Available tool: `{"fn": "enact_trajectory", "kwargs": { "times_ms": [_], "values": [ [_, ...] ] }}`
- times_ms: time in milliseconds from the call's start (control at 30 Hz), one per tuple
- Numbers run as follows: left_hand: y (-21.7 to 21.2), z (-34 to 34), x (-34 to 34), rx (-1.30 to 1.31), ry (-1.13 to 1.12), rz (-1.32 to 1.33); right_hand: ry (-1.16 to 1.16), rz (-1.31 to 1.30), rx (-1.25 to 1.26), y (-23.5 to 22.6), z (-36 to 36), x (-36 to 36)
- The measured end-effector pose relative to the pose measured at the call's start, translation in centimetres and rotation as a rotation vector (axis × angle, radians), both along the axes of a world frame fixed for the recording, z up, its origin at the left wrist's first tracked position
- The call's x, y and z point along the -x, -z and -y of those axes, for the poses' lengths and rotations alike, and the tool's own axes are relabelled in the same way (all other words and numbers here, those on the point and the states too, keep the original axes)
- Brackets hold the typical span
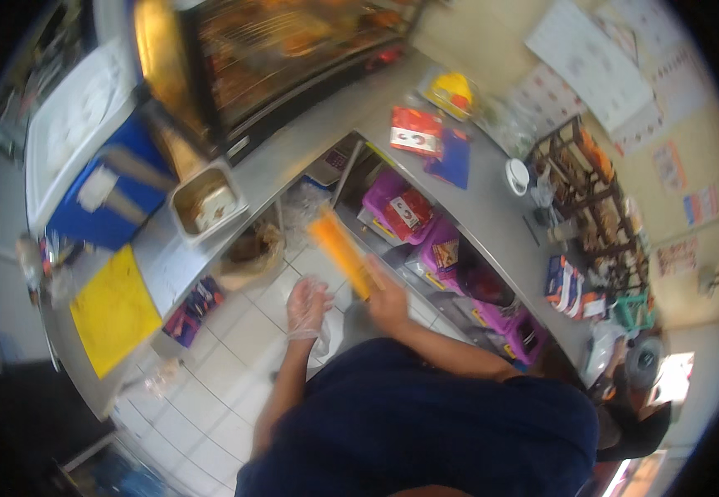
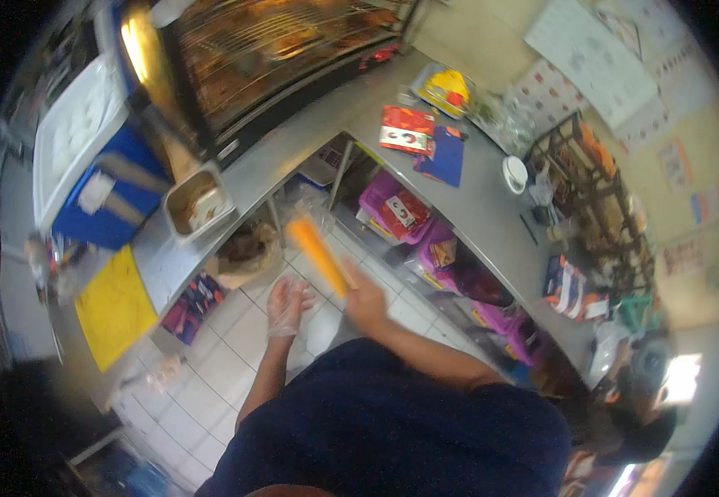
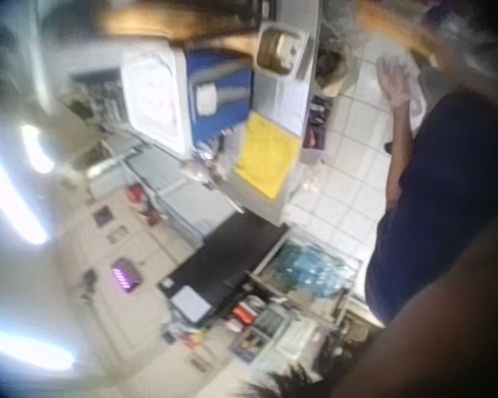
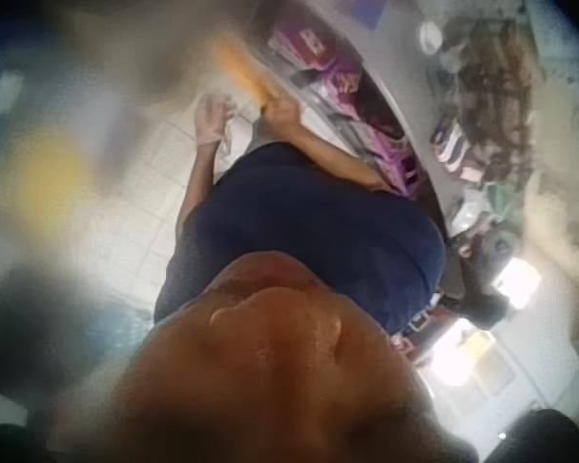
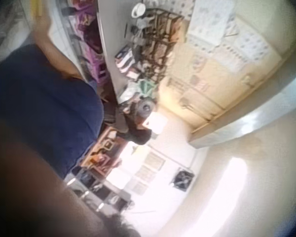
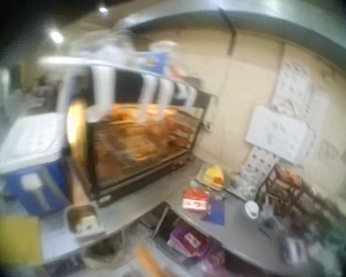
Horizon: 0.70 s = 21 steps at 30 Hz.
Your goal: The person assembles food orders by opening boxes, placing fried chicken and rice into them, and adding condiments. They handle multiple boxes and ingredients on a stainless steel counter in a commercial kitchen.
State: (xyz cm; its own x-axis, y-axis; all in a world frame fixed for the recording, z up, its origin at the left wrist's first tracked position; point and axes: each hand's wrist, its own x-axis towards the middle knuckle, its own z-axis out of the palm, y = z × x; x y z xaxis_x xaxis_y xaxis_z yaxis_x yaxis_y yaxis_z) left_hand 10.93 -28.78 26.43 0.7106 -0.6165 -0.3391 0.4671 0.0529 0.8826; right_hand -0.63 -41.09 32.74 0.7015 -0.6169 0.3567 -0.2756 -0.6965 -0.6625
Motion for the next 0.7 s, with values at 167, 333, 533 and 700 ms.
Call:
{"fn": "enact_trajectory", "kwargs": {
  "times_ms": [167, 333, 533, 700],
  "values": [
    [-0.3, 16.5, -1.7, -0.040, 0.335, 0.279, 0.461, -0.222, 0.553, -0.6, 19.0, 9.3],
    [-0.6, 31.0, -1.1, -0.020, 0.475, 0.837, 0.377, -0.888, 0.387, 2.6, 30.2, 15.2],
    [-2.5, 40.0, -4.7, -0.451, 0.551, 1.432, 0.602, -0.206, -0.188, 6.8, 39.6, 2.0],
    [-1.3, 40.2, -8.1, -0.738, 0.824, 1.569, 0.899, -0.600, -0.188, 8.0, 38.2, -4.6]
  ]
}}
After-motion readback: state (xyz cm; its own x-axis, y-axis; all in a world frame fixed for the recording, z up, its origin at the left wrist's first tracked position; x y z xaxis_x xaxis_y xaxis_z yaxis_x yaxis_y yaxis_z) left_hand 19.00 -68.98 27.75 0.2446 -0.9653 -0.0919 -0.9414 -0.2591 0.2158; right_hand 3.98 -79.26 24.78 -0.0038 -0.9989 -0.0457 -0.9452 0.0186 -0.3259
